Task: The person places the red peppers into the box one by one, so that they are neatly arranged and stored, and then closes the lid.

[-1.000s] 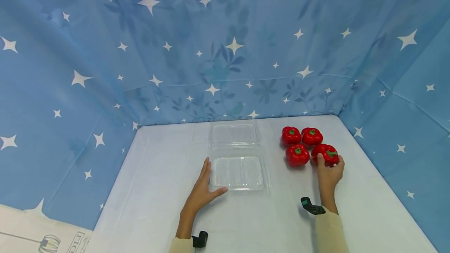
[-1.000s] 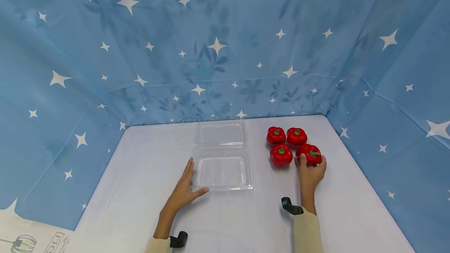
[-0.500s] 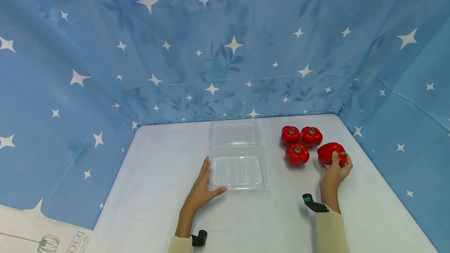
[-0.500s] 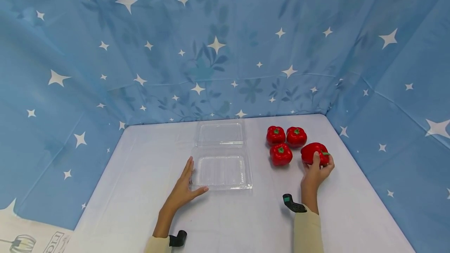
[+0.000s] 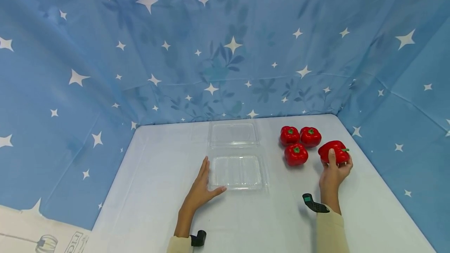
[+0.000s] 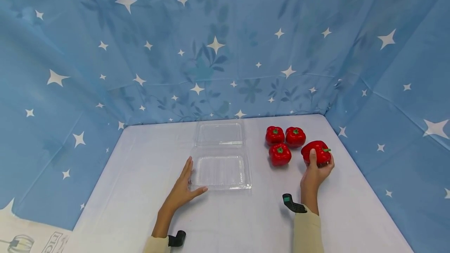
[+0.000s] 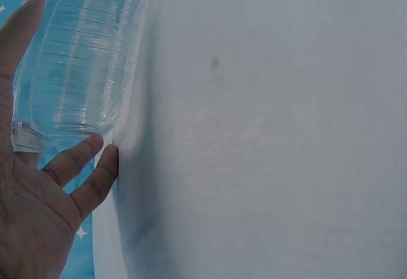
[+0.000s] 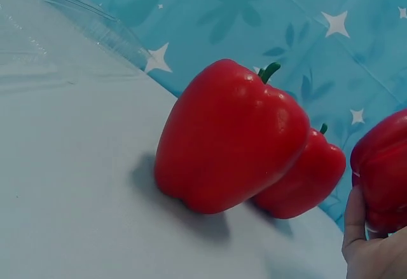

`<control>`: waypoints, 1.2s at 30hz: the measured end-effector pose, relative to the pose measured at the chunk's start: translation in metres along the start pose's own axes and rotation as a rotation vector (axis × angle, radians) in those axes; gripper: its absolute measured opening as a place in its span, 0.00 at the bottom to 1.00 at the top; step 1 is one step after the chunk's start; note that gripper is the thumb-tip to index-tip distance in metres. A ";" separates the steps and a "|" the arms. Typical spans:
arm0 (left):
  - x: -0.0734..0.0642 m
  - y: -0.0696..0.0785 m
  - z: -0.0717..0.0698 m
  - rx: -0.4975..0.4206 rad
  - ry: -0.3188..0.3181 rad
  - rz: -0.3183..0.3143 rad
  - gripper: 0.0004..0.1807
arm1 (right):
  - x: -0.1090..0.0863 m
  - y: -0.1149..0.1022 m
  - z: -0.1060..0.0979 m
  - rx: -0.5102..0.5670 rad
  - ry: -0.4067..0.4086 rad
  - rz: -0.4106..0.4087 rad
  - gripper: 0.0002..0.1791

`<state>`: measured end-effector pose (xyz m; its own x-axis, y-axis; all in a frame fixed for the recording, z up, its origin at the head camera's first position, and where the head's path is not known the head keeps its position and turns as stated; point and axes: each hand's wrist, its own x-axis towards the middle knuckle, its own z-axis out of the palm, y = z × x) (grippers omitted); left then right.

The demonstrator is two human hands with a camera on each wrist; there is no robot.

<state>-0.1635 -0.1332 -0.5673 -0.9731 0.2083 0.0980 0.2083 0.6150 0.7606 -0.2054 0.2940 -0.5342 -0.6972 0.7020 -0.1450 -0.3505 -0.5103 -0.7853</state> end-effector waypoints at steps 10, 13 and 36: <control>-0.002 0.000 0.000 -0.003 0.010 0.001 0.65 | -0.010 -0.002 0.014 -0.043 -0.132 -0.134 0.37; -0.001 -0.001 0.000 -0.013 0.007 0.006 0.65 | -0.015 -0.007 0.021 -0.098 -0.200 -0.168 0.37; 0.001 -0.002 0.002 0.001 0.018 -0.003 0.65 | -0.069 0.012 0.086 -0.636 -0.763 -0.210 0.44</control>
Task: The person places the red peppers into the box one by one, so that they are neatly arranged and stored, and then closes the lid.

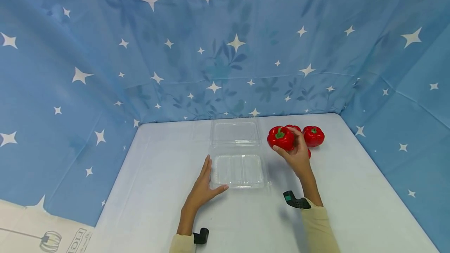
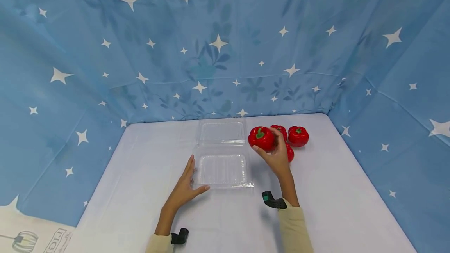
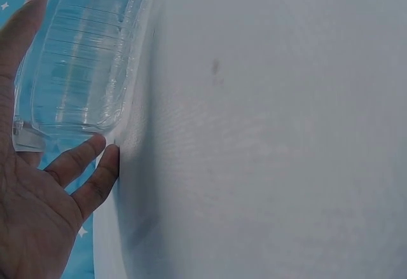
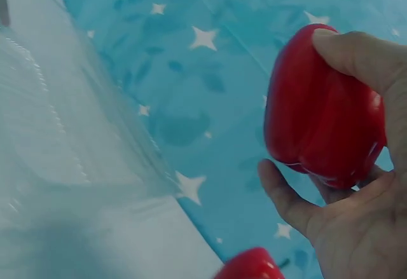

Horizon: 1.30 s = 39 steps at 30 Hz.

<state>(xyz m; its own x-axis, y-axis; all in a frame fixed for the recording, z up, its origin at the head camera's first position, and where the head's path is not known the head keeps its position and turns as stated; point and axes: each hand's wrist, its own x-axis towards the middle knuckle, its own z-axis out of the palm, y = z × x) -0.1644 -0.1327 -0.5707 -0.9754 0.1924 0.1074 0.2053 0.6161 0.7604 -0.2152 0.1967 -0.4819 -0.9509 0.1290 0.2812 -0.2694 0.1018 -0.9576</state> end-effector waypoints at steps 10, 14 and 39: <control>-0.001 0.001 0.000 0.001 -0.005 -0.002 0.66 | -0.005 0.015 0.037 -0.228 -0.265 0.038 0.48; -0.001 0.001 0.000 0.000 -0.006 -0.011 0.65 | -0.006 0.019 0.048 -0.249 -0.310 0.064 0.48; -0.001 0.004 0.000 -0.001 -0.002 -0.023 0.63 | -0.011 0.049 0.115 -0.522 -0.507 0.079 0.45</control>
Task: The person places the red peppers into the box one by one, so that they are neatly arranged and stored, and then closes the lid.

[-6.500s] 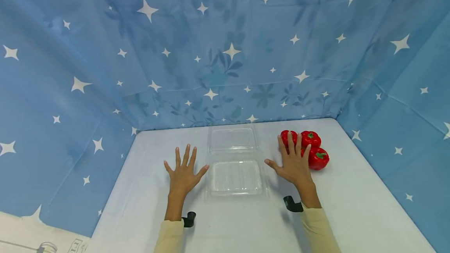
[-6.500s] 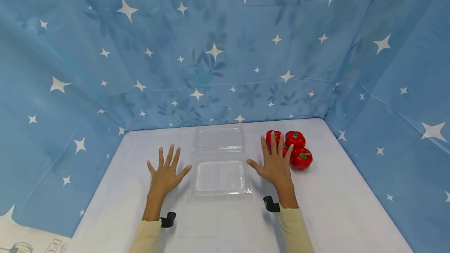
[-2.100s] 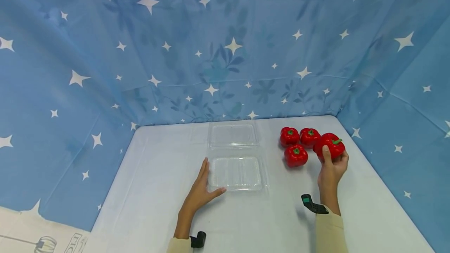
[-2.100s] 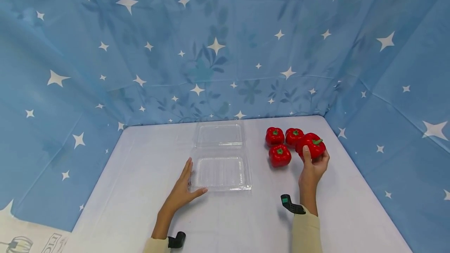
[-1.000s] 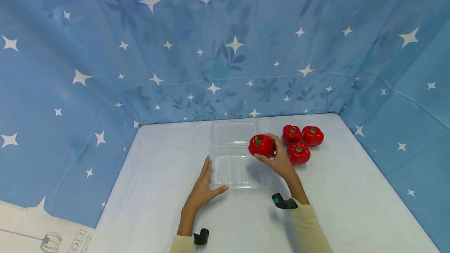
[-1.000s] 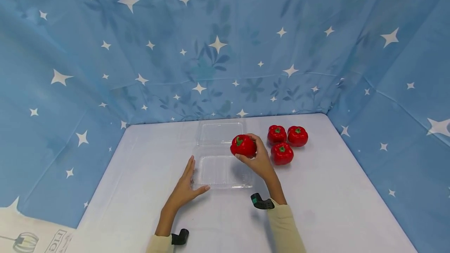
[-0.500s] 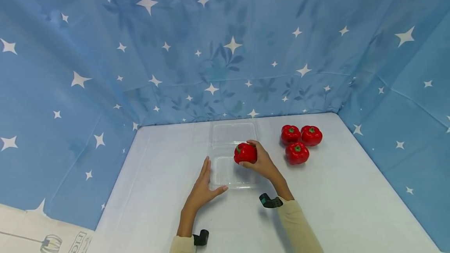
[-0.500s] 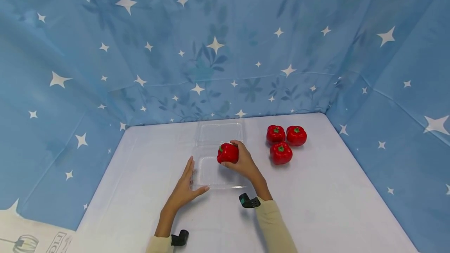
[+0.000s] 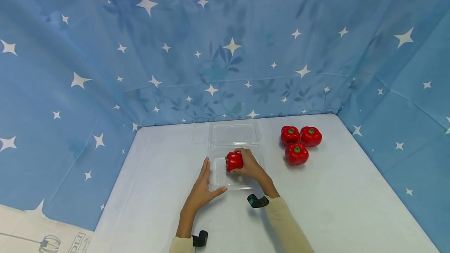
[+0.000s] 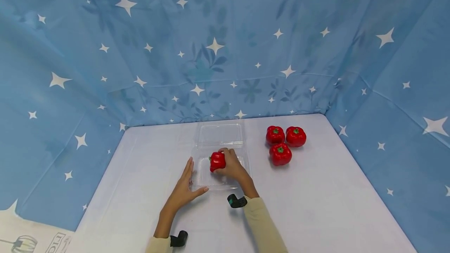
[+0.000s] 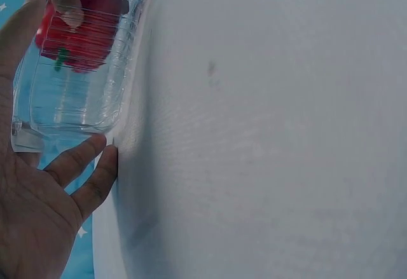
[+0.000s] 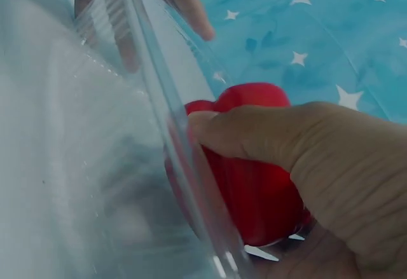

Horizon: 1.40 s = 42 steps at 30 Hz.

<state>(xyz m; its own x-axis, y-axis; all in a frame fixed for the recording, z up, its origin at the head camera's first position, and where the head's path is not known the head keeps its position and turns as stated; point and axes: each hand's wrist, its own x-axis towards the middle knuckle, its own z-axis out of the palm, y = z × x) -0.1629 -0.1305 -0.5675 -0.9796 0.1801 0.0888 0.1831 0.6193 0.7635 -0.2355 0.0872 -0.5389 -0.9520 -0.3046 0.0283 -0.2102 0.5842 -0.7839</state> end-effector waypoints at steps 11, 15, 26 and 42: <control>-0.001 -0.002 0.001 -0.011 -0.008 -0.012 0.64 | 0.010 -0.011 0.018 -0.084 -0.003 0.049 0.43; 0.000 -0.001 0.002 -0.010 -0.014 -0.007 0.64 | 0.008 -0.010 0.018 -0.065 -0.014 0.076 0.46; 0.000 0.001 0.002 -0.010 -0.004 -0.010 0.63 | -0.004 -0.001 -0.002 0.101 -0.028 0.096 0.39; -0.001 0.001 0.001 -0.032 -0.004 -0.011 0.62 | 0.006 -0.003 0.010 0.093 -0.009 0.065 0.34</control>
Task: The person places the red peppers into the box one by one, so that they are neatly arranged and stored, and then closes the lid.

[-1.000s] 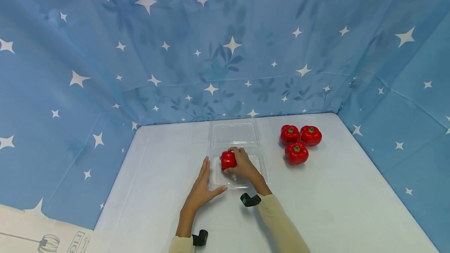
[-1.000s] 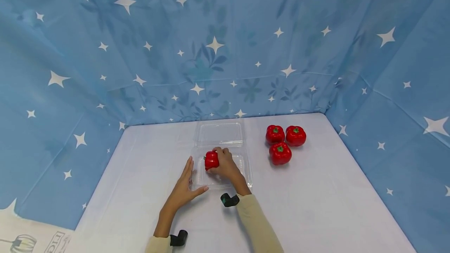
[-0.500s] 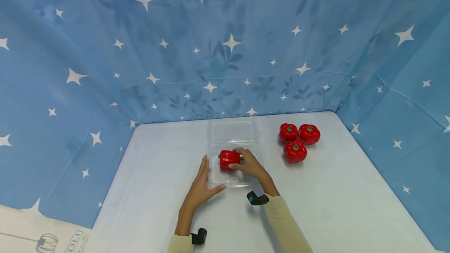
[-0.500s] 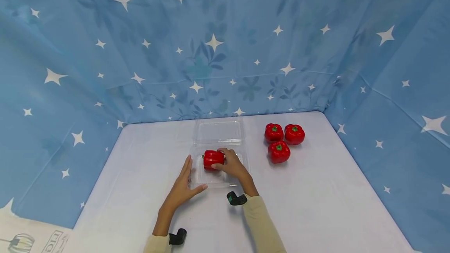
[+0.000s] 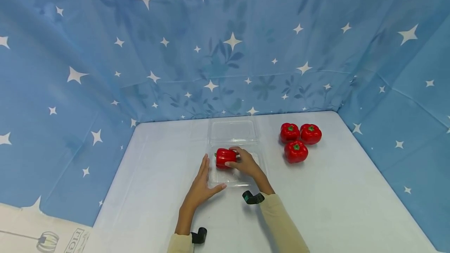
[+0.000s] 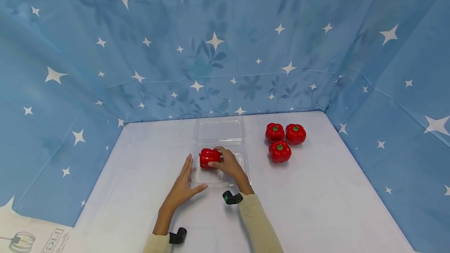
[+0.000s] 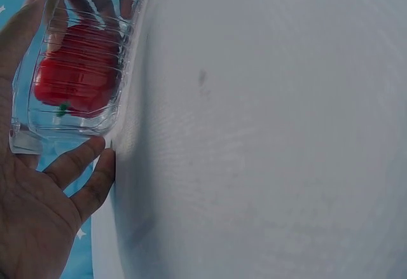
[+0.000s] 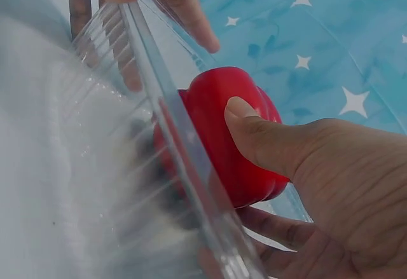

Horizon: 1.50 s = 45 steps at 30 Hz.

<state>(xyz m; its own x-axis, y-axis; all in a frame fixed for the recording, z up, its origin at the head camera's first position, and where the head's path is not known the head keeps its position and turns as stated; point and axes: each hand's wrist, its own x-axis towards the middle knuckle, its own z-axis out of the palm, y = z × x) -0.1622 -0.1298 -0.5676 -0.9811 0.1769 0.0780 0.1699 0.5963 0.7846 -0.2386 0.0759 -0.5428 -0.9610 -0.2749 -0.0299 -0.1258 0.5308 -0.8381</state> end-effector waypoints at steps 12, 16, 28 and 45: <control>0.003 0.001 -0.001 0.026 -0.008 0.000 0.64 | 0.007 -0.008 0.009 -0.001 0.019 -0.021 0.34; 0.003 0.001 0.000 0.023 -0.007 0.005 0.63 | 0.008 -0.009 0.011 -0.009 0.022 -0.011 0.35; 0.005 0.001 0.000 0.034 0.006 0.016 0.63 | 0.009 -0.012 0.012 0.000 0.006 0.007 0.35; 0.001 -0.002 0.001 0.024 0.004 -0.001 0.64 | 0.007 -0.008 0.018 0.031 0.009 -0.018 0.36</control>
<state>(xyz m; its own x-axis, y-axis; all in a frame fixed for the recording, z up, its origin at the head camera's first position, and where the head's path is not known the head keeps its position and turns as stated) -0.1634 -0.1303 -0.5697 -0.9816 0.1735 0.0798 0.1712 0.6148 0.7699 -0.2401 0.0552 -0.5467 -0.9609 -0.2767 -0.0101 -0.1352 0.5008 -0.8549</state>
